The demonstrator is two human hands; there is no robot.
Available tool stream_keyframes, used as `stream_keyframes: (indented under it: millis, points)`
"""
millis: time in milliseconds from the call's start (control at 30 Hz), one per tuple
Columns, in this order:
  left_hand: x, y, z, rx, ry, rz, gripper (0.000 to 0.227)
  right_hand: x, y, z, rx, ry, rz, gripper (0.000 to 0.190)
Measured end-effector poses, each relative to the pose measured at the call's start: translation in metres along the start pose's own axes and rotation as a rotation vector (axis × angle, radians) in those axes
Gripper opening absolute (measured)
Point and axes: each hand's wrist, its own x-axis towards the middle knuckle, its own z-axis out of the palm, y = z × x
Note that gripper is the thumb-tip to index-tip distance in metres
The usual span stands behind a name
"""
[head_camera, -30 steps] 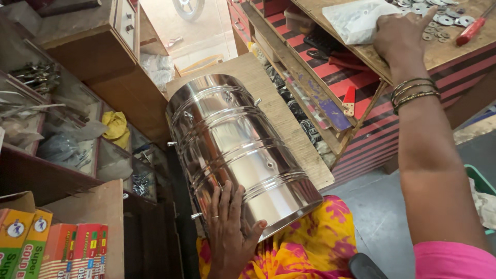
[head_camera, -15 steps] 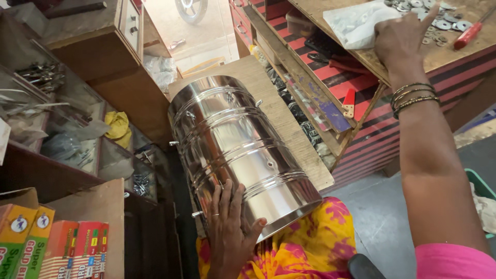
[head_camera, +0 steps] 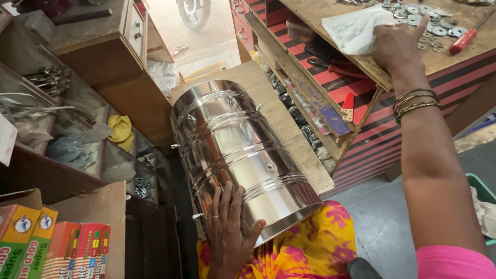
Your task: The person inserts small metal fasteners into pre-drilled holes on a cylindrical stainless steel container. They repeatedly reach for fasteners from a nearby surface, insert them into the container, and tighten them by hand.
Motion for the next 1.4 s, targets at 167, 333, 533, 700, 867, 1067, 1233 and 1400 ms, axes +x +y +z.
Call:
stream_keyframes:
  millis: [167,333,533,700,867,1067,1233,1400]
  points:
    - [0.001,0.001,-0.002,-0.018,-0.028,-0.026,0.084,0.005,-0.014,-0.025,0.113,-0.178,0.083,0.028]
    - [0.001,0.006,-0.006,-0.034,-0.034,-0.031,0.083,0.010,-0.025,-0.053,0.085,-0.356,0.147,0.037]
    - [-0.001,0.004,-0.005,-0.032,0.019,0.007,0.081,-0.005,-0.031,-0.087,0.006,-0.361,0.088,0.039]
    - [-0.002,0.003,-0.005,-0.032,0.031,0.005,0.081,-0.005,-0.019,-0.097,0.043,-0.465,0.083,0.034]
    - [-0.003,0.003,-0.004,-0.029,0.065,0.016,0.081,-0.025,-0.021,-0.129,0.126,-0.334,0.094,0.041]
    - [-0.005,0.003,-0.001,-0.017,0.080,0.015,0.081,-0.043,-0.030,-0.132,0.129,-0.155,0.105,0.045]
    - [-0.006,0.002,0.000,-0.017,0.098,0.031,0.080,-0.032,-0.036,-0.111,0.137,-0.092,0.125,0.055]
    - [-0.007,0.001,0.001,0.004,0.102,0.042,0.080,-0.024,-0.035,-0.078,0.208,-0.094,0.299,0.055]
